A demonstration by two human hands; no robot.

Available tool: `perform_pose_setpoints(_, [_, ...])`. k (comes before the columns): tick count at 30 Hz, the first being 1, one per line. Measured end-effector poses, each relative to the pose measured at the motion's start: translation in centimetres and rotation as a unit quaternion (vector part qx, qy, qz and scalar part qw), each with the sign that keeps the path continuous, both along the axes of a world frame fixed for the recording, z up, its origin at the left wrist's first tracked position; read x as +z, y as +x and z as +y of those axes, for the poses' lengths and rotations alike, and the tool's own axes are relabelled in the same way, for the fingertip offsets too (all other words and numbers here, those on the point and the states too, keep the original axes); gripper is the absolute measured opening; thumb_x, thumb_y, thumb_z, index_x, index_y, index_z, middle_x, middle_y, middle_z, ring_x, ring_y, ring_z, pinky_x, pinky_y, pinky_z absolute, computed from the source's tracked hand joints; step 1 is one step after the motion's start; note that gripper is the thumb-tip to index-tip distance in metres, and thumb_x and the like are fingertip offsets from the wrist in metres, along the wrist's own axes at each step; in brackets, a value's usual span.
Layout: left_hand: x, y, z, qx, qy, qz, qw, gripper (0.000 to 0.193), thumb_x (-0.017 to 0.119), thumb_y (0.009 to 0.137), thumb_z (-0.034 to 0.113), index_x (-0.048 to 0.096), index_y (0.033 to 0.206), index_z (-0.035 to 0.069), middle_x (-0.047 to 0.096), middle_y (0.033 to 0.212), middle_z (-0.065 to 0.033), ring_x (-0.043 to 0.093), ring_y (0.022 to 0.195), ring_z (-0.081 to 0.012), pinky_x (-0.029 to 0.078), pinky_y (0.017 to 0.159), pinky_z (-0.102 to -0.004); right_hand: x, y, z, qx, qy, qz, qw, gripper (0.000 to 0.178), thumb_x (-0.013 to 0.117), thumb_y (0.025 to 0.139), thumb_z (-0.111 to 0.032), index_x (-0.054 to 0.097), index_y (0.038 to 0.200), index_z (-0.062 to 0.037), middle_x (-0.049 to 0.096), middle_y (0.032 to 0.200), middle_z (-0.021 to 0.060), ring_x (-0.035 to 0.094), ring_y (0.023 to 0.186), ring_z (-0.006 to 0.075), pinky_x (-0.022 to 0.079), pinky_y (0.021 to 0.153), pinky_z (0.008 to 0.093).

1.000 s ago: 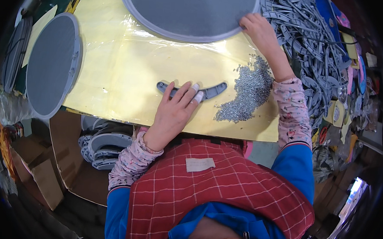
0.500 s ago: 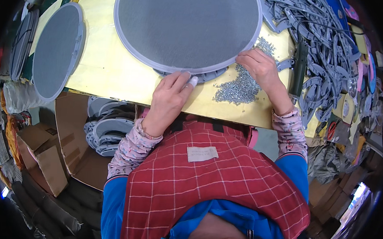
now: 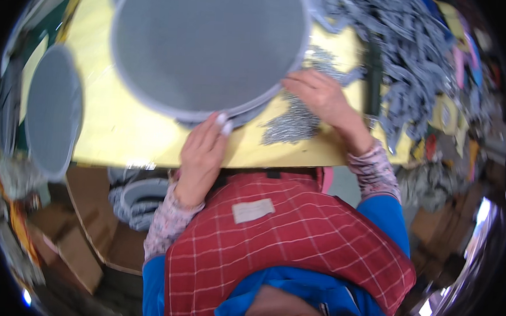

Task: The person uses a handheld power tool to drive screws into the rim of a large circular gray plastic part. They repeatedly pick up screws, align the part, and fasten the screws along the edge, then set the part aside and repeat the process with another identical part.

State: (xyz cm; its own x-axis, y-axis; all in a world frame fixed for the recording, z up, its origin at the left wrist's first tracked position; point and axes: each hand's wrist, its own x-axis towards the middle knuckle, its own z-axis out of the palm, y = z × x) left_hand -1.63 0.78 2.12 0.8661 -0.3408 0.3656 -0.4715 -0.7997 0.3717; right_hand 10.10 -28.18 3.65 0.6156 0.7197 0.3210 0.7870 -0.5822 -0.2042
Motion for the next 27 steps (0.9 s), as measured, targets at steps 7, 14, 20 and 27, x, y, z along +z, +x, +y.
perform_pose_setpoints(7, [0.1, 0.3, -1.5, -0.004, 0.020, -0.019, 1.000, 0.025, 0.071, 0.080, -0.001, 0.071, 0.105, 0.003, 0.070, 0.119, -0.0096, 0.066, 0.117, -0.0245, 0.045, 0.092, -0.0389, 2.6, -1.0, -6.2, -0.270, 0.070, -0.010, 0.960, 0.015, 0.079, 0.083, -0.011, 0.074, 0.097, -0.0085, 0.072, 0.099, 0.0067, 0.070, 0.088, 0.0248, 0.058, 0.075, 0.0346])
perform_pose_setpoints(14, [0.3, 0.5, -1.3, -0.007, 0.043, -0.041, 0.998, 0.024, 0.072, 0.081, 0.001, 0.070, 0.105, 0.002, 0.069, 0.116, -0.0109, 0.066, 0.116, -0.0256, 0.045, 0.094, -0.0414, 2.1, 9.1, -8.3, -0.366, -0.011, -0.027, 0.930, 0.018, 0.070, 0.091, -0.017, 0.073, 0.105, -0.0074, 0.070, 0.099, 0.0116, 0.069, 0.091, 0.0320, 0.055, 0.077, 0.0406])
perform_pose_setpoints(20, [0.3, 0.5, -1.3, 0.000, 0.040, -0.040, 0.998, 0.025, 0.072, 0.080, -0.001, 0.069, 0.105, 0.001, 0.068, 0.115, -0.0110, 0.065, 0.117, -0.0271, 0.047, 0.096, -0.0431, 1.4, 17.0, -7.3, -0.379, -0.083, -0.103, 0.916, 0.024, 0.070, 0.090, -0.019, 0.071, 0.113, -0.0119, 0.068, 0.100, 0.0093, 0.069, 0.094, 0.0318, 0.057, 0.080, 0.0433])
perform_pose_setpoints(27, [0.3, 0.5, -1.2, 0.001, 0.043, -0.042, 0.998, 0.026, 0.071, 0.079, -0.002, 0.069, 0.104, 0.000, 0.067, 0.115, -0.0128, 0.066, 0.114, -0.0299, 0.050, 0.094, -0.0429, 0.4, 21.2, -5.4, -0.280, -0.111, -0.177, 0.937, 0.024, 0.064, 0.087, -0.008, 0.071, 0.109, -0.0113, 0.066, 0.109, 0.0074, 0.066, 0.105, 0.0275, 0.058, 0.081, 0.0419])
